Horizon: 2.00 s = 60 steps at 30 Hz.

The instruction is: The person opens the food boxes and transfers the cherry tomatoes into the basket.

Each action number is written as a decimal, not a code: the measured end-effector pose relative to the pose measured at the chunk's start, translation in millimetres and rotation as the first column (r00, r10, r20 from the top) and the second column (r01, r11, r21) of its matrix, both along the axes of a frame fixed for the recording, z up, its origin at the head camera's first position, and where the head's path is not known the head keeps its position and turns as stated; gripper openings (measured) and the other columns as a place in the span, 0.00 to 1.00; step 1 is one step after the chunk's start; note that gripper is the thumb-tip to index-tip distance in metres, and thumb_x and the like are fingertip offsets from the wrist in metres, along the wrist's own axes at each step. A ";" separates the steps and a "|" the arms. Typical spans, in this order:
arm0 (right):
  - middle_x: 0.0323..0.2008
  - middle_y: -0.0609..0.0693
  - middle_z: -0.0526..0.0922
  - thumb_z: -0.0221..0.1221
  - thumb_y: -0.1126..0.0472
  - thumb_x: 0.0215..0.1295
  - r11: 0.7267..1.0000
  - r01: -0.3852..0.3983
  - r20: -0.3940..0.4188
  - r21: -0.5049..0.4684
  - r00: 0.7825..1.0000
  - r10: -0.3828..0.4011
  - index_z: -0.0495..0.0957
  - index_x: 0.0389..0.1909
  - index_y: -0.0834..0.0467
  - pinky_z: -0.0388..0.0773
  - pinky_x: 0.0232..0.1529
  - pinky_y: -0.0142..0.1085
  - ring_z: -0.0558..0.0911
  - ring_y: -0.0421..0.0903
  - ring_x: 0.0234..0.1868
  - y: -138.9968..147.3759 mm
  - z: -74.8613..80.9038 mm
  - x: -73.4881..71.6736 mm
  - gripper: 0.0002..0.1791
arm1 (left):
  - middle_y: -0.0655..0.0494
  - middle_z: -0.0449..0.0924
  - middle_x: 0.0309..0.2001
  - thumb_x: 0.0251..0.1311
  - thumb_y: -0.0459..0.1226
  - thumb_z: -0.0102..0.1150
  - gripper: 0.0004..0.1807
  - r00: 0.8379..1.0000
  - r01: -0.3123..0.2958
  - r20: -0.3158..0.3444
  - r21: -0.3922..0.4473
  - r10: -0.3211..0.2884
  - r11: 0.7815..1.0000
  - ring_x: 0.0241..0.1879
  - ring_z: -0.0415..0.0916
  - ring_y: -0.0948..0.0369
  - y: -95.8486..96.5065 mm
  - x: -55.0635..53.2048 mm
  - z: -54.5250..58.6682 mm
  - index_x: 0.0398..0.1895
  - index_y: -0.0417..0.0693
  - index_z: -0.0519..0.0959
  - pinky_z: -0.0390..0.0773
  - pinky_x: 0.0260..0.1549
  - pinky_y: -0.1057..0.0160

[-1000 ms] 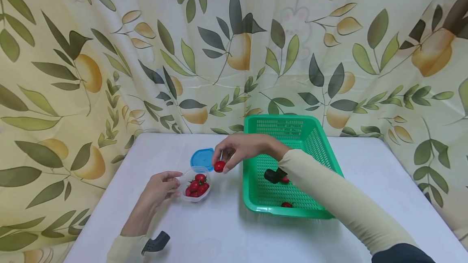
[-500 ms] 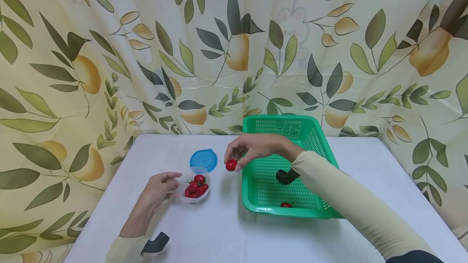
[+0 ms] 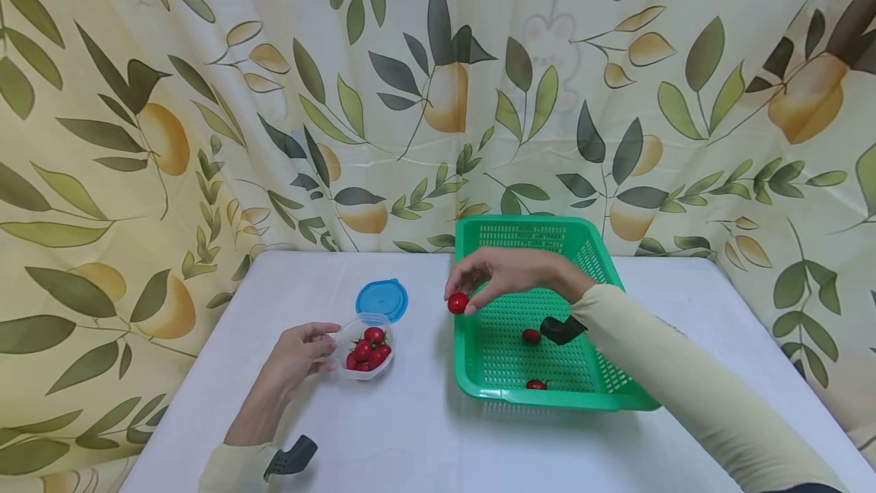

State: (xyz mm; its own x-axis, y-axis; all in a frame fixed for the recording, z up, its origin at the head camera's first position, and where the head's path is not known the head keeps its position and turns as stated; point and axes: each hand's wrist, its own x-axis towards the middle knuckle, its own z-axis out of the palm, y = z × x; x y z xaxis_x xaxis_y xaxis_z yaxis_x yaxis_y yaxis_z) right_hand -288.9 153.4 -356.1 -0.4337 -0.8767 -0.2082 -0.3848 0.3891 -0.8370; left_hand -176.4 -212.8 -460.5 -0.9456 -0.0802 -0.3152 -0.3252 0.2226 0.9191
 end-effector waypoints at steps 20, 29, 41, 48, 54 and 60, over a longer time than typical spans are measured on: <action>0.50 0.51 0.84 0.69 0.62 0.63 0.999 0.040 -0.009 -0.025 0.999 -0.040 0.82 0.53 0.55 0.82 0.56 0.46 0.83 0.53 0.52 40.3 -6.7 -0.3 0.17 | 0.47 0.76 0.41 0.69 0.29 0.57 0.18 1.000 0.003 -0.001 0.011 -0.003 1.000 0.41 0.76 0.52 0.8 0.5 1.2 0.61 0.35 0.77 0.85 0.33 0.67; 0.51 0.52 0.83 0.69 0.62 0.64 0.997 0.063 -0.026 -0.033 0.998 -0.064 0.81 0.54 0.58 0.80 0.58 0.50 0.82 0.53 0.53 58.6 -12.8 -3.1 0.18 | 0.47 0.75 0.40 0.69 0.28 0.56 0.18 1.000 -0.001 -0.006 0.017 0.001 1.000 0.40 0.76 0.53 0.7 1.0 2.1 0.61 0.34 0.77 0.84 0.33 0.67; 0.50 0.52 0.83 0.69 0.60 0.63 0.994 0.100 -0.041 -0.033 0.994 -0.101 0.82 0.53 0.52 0.80 0.58 0.49 0.82 0.53 0.51 75.7 -20.5 -6.2 0.17 | 0.47 0.76 0.40 0.69 0.28 0.56 0.18 1.000 -0.003 -0.002 0.022 0.003 1.000 0.39 0.76 0.53 -0.2 1.1 1.7 0.61 0.34 0.77 0.85 0.32 0.67; 0.51 0.52 0.83 0.69 0.60 0.63 0.993 0.114 -0.040 -0.042 0.992 -0.116 0.81 0.54 0.56 0.79 0.60 0.50 0.82 0.53 0.52 80.3 -21.0 -5.7 0.19 | 0.47 0.75 0.41 0.69 0.28 0.57 0.18 1.000 -0.003 0.000 0.023 0.003 1.000 0.39 0.77 0.52 -0.6 0.6 0.5 0.61 0.34 0.77 0.84 0.32 0.67; 0.53 0.50 0.83 0.69 0.60 0.64 0.993 0.113 -0.058 -0.041 0.992 -0.115 0.81 0.54 0.52 0.74 0.65 0.54 0.80 0.52 0.57 81.6 -19.6 -6.6 0.18 | 0.47 0.75 0.41 0.69 0.29 0.57 0.19 1.000 0.000 -0.003 0.022 0.000 1.000 0.40 0.76 0.52 -0.9 0.6 -0.6 0.61 0.34 0.76 0.85 0.33 0.67; 0.57 0.49 0.81 0.69 0.59 0.64 0.993 0.103 -0.087 -0.049 0.990 -0.107 0.79 0.57 0.52 0.67 0.69 0.60 0.80 0.50 0.60 77.5 -16.3 -6.6 0.21 | 0.47 0.75 0.40 0.69 0.29 0.57 0.19 1.000 0.000 -0.006 0.023 0.000 1.000 0.40 0.76 0.52 -1.3 0.3 -1.6 0.61 0.34 0.76 0.85 0.33 0.67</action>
State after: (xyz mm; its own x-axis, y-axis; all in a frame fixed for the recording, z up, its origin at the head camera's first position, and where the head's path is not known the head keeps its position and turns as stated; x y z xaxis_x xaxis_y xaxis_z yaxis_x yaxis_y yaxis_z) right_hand -295.5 230.9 -372.4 -0.5392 -0.8327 -0.1265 -0.4178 0.3948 -0.8183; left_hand -176.1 -214.2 -462.1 -0.9475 -0.0732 -0.3113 -0.3197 0.2008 0.9260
